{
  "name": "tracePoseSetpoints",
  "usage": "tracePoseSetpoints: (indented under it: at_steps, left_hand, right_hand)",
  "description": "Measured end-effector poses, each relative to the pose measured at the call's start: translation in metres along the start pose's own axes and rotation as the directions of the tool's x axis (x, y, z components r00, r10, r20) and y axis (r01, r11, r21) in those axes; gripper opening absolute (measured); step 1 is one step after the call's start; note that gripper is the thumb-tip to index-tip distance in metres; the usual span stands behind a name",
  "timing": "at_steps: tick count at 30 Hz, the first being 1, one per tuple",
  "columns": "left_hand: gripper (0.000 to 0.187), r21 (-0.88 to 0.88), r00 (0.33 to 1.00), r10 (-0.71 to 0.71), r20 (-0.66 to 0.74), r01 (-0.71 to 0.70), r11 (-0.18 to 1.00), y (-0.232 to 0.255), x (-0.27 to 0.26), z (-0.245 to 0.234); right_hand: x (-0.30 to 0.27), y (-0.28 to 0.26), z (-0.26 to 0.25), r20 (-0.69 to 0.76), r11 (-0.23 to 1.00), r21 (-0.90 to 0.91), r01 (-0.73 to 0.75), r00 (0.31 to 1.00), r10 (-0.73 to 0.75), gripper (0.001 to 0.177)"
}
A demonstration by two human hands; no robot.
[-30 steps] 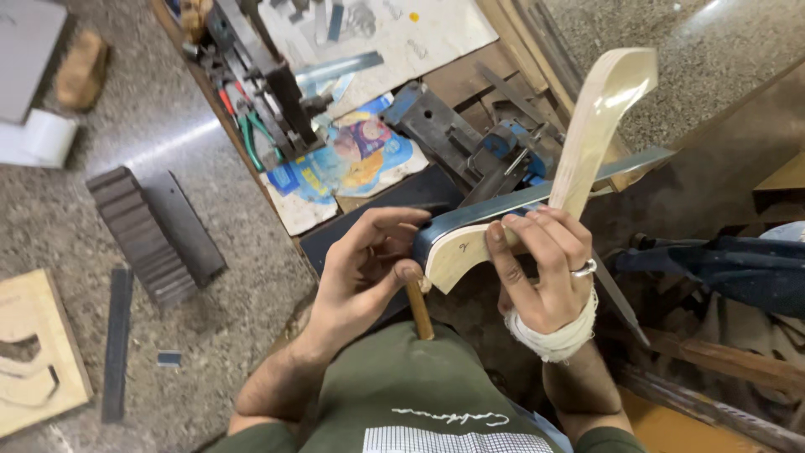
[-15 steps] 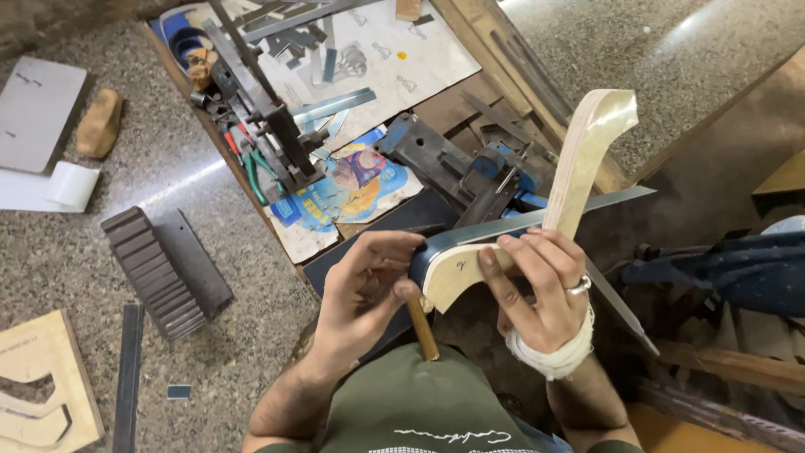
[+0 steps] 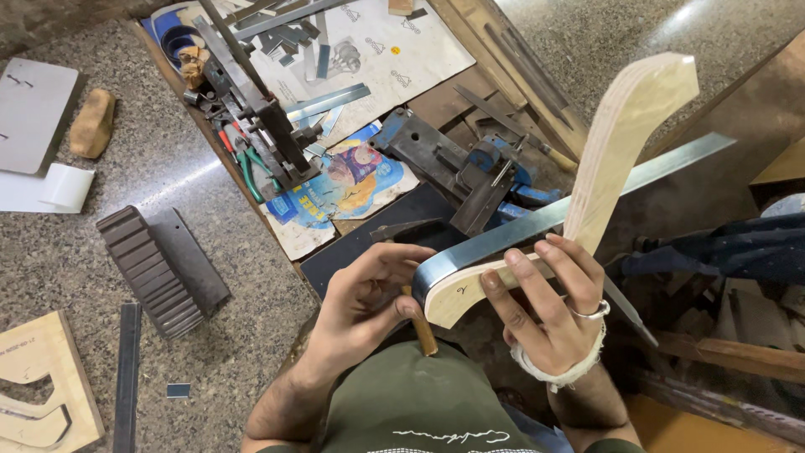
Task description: The person files a curved metal piece clamped in a bench vise, repeatedly checking its fit against a wooden template. The person uses a metal file to smooth the edges and periodically removes the piece to compare it with the template.
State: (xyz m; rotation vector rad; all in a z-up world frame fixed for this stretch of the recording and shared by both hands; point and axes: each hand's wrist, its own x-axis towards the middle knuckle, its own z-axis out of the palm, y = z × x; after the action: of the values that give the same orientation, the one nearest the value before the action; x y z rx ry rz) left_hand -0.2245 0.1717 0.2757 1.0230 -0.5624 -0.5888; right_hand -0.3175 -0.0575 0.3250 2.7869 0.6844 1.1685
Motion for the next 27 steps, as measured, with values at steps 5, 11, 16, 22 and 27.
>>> tracePoseSetpoints:
  at_steps: [5, 11, 16, 22, 27]
  left_hand:
    - [0.034, -0.119, 0.997, -0.069, 0.039, 0.073, 0.990, -0.012, -0.004, -0.005]
    - [0.028, -0.204, 1.000, -0.003, -0.031, -0.003, 0.979, -0.031, -0.012, -0.018]
    - [0.034, -0.135, 0.968, 0.065, -0.242, -0.100, 0.986, -0.058, -0.023, -0.044]
    - [0.038, 0.191, 0.906, 0.219, -0.363, -0.158, 0.969, -0.085, -0.028, -0.057]
    - [0.038, 0.241, 0.898, 0.209, -0.387, -0.120, 0.963, -0.092, -0.028, -0.049]
  right_hand:
    - [-0.003, -0.003, 0.004, 0.002, 1.000, -0.022, -0.001, 1.000, 0.001, 0.024]
    - [-0.009, -0.001, 0.026, -0.040, 0.997, 0.066, 0.031, 0.999, -0.029, 0.021]
    - [-0.048, -0.026, 0.068, -0.012, 0.989, 0.145, -0.020, 1.000, 0.021, 0.016]
    - [-0.105, -0.091, 0.173, 0.229, 0.845, 0.528, 0.088, 0.943, -0.242, 0.036]
    - [-0.118, -0.115, 0.228, 0.433, 0.758, 0.644, -0.099, 0.865, -0.255, 0.019]
